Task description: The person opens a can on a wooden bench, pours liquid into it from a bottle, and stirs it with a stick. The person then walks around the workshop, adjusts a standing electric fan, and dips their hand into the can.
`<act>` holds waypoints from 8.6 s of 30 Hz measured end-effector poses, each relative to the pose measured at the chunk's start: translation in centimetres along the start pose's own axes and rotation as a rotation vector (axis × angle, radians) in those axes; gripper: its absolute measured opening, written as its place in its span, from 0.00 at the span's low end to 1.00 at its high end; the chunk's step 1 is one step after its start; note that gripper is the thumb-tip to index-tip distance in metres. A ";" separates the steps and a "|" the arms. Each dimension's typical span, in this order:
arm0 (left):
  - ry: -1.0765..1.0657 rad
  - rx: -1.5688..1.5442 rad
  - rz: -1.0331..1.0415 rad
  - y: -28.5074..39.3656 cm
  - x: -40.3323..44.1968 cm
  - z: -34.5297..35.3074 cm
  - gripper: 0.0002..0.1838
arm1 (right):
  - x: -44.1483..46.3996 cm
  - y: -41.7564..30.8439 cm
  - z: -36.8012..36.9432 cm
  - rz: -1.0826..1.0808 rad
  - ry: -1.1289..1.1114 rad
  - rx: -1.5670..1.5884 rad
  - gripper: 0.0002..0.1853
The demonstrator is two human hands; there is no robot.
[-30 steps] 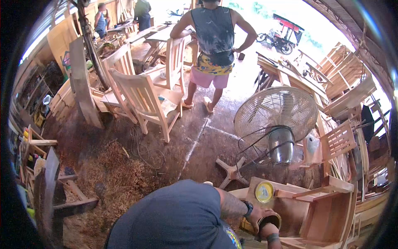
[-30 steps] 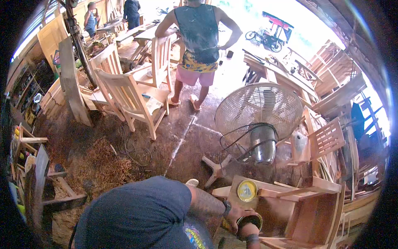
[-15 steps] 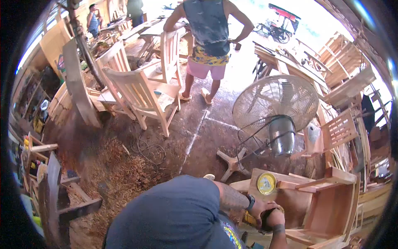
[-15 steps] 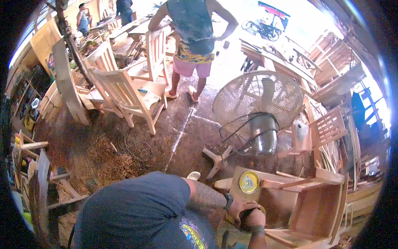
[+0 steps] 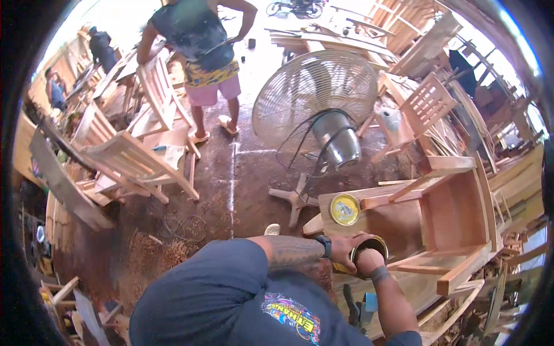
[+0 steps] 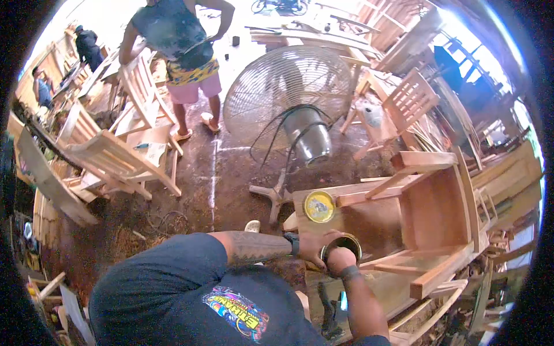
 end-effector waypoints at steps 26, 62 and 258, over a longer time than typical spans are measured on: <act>-0.021 0.080 -0.034 -0.5 -0.2 0.8 0.69 | 0.9 1.0 1.4 0.235 -0.300 0.214 0.15; 0.034 0.084 0.042 -0.7 -0.3 0.8 0.70 | -0.1 -1.0 -4.4 0.488 0.067 -0.006 0.13; -0.186 -0.343 0.254 -9.0 5.4 1.3 0.63 | -0.4 -1.8 -5.9 1.178 0.219 0.308 0.13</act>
Point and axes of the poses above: each hand's wrist, its own x-axis towards the middle knuckle, its own z-axis out of the palm, y = z × x, the point moved 2 cm from there along x, towards the middle knuckle, and after that the axes turned 8 degrees about y, right-handed, at the moved point
